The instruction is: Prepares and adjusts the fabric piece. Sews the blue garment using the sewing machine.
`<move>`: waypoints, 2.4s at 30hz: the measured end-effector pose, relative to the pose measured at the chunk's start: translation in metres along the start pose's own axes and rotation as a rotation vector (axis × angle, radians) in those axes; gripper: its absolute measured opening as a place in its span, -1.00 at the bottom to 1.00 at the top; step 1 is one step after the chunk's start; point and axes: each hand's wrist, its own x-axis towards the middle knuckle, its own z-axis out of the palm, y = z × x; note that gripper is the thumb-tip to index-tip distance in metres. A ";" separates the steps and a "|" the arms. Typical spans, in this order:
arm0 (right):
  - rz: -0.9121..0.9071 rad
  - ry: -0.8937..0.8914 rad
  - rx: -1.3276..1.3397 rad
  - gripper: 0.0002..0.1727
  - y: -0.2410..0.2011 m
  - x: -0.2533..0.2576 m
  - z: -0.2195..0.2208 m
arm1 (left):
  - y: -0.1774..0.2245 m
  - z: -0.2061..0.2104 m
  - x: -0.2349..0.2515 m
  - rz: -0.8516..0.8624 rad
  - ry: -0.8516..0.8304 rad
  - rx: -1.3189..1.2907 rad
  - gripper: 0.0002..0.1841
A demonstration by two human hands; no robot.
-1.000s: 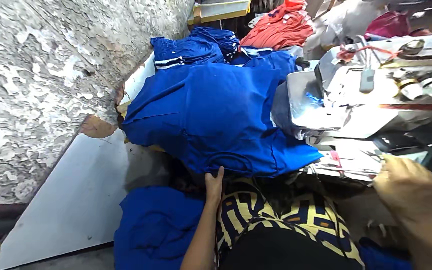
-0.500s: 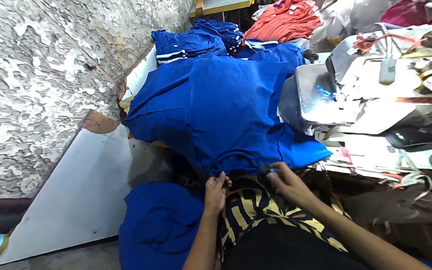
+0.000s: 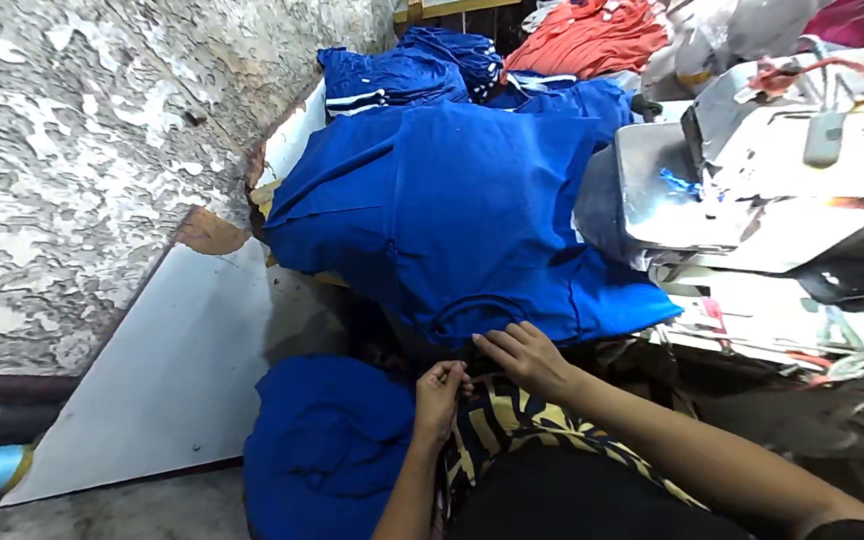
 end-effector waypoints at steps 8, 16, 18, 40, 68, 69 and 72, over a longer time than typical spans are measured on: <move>0.234 0.044 0.070 -0.77 -0.006 -0.003 -0.016 | -0.001 -0.018 0.016 -0.089 -0.550 1.088 -0.72; 0.582 -0.222 -0.060 -0.32 0.046 -0.057 -0.094 | 0.117 -0.031 0.080 0.887 0.372 0.982 -0.68; 0.532 -0.201 -0.099 -0.45 0.055 -0.069 -0.093 | 0.151 -0.029 0.120 0.874 0.470 0.984 -0.51; 0.595 -0.542 0.546 -0.79 0.009 -0.135 -0.109 | 0.128 -0.055 0.056 0.040 0.508 1.403 -0.60; 1.275 -0.179 0.878 -0.76 0.115 0.023 -0.056 | 0.225 0.187 0.260 0.538 -0.294 1.275 -0.68; 1.288 -0.174 0.858 -0.72 0.117 0.026 -0.057 | 0.226 0.191 0.259 0.495 -0.283 1.311 -0.61; 1.299 -0.086 0.941 -0.45 0.125 0.032 -0.049 | 0.229 0.203 0.256 0.365 -0.320 1.531 -0.55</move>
